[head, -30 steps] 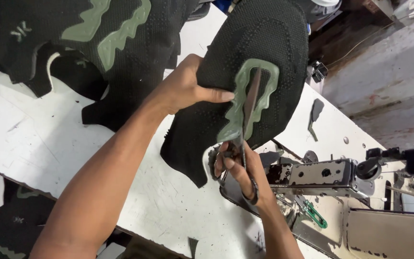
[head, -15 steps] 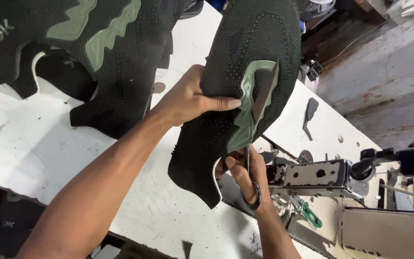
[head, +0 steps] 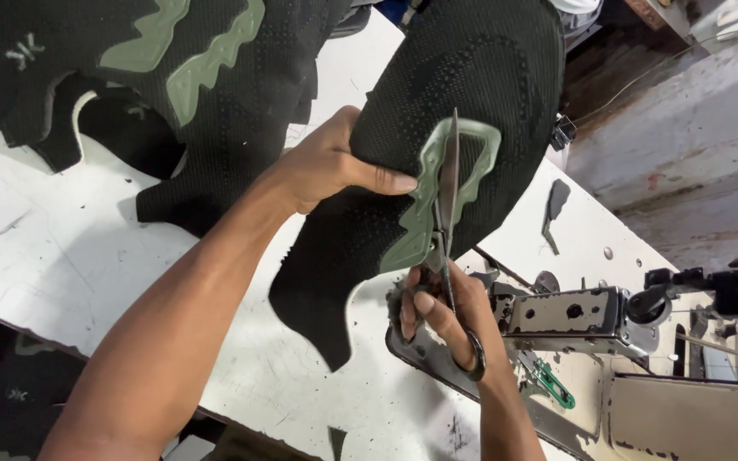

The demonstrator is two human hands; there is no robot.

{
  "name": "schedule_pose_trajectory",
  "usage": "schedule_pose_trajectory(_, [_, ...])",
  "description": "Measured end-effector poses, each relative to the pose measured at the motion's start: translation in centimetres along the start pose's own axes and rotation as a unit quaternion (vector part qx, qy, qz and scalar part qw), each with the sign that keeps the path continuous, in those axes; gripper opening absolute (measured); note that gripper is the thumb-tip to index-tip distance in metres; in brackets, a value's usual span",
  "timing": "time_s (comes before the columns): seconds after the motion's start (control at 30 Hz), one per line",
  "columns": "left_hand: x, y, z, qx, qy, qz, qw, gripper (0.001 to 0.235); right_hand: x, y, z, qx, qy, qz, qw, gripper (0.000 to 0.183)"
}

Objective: Manually trimming excess fabric from the edges of shoe upper components using scissors.

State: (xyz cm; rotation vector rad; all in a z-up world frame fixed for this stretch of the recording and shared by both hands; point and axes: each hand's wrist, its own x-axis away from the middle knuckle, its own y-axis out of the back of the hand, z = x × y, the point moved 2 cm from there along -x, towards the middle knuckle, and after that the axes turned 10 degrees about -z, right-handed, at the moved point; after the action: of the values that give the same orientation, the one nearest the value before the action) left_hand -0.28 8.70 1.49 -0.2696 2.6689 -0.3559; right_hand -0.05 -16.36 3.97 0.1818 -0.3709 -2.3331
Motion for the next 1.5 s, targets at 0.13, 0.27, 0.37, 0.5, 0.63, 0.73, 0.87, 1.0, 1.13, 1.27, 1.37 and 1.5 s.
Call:
schedule_pose_trajectory(0.13, [0.4, -0.3, -0.6, 0.008, 0.036, 0.020, 0.999, 0.020, 0.1, -0.2, 1.4, 0.024, 0.055, 0.041, 0.997, 0.041])
schedule_pose_trajectory(0.27, [0.5, -0.6, -1.2, 0.029, 0.050, 0.014, 0.998, 0.023, 0.4, -1.1, 0.3, 0.009, 0.060, 0.012, 0.998, 0.049])
schedule_pose_trajectory(0.37, [0.5, -0.7, -1.1, 0.032, 0.076, -0.006, 0.997, 0.023, 0.1, -0.7, 0.0, 0.077, -0.009, -0.046, 0.996, 0.054])
schedule_pose_trajectory(0.5, [0.7, -1.3, -0.3, 0.043, 0.067, 0.017, 0.997, 0.022, 0.4, -0.9, 0.6, 0.036, 0.054, -0.006, 0.998, 0.054])
schedule_pose_trajectory(0.63, [0.5, -2.0, -0.4, 0.012, 0.056, 0.029, 0.998, 0.025, 0.2, -0.6, 0.8, 0.074, 0.054, -0.040, 0.995, 0.051])
schedule_pose_trajectory(0.73, [0.3, -1.3, -1.8, -0.033, 0.030, 0.002, 0.999, 0.029, -0.1, 0.1, -0.3, 0.117, 0.060, -0.036, 0.991, 0.050])
schedule_pose_trajectory(0.87, [0.3, -1.1, -2.2, -0.030, -0.013, -0.035, 0.999, 0.028, -0.2, -0.9, 1.5, 0.102, 0.086, -0.004, 0.991, 0.051])
schedule_pose_trajectory(1.0, [0.1, -2.3, -0.5, -0.018, -0.038, -0.017, 0.999, 0.021, 0.1, 0.0, 0.6, 0.096, 0.103, -0.004, 0.990, 0.060])
schedule_pose_trajectory(1.13, [0.0, -3.0, -0.2, 0.014, -0.040, -0.010, 0.999, 0.015, 0.2, 0.3, -0.5, 0.103, 0.115, -0.031, 0.987, 0.073])
schedule_pose_trajectory(1.27, [0.1, -3.2, -0.2, 0.017, -0.036, -0.019, 0.999, 0.012, 0.6, 0.7, -3.0, 0.134, 0.150, -0.070, 0.977, 0.065])
schedule_pose_trajectory(1.37, [0.1, -2.8, -0.2, 0.022, -0.039, -0.019, 0.999, 0.010, 0.3, -0.3, 0.6, 0.031, 0.086, -0.023, 0.996, 0.049])
schedule_pose_trajectory(1.5, [0.0, -2.1, -0.4, 0.030, -0.049, -0.008, 0.998, 0.009, 0.5, 0.2, 0.9, 0.081, 0.086, -0.028, 0.993, 0.033])
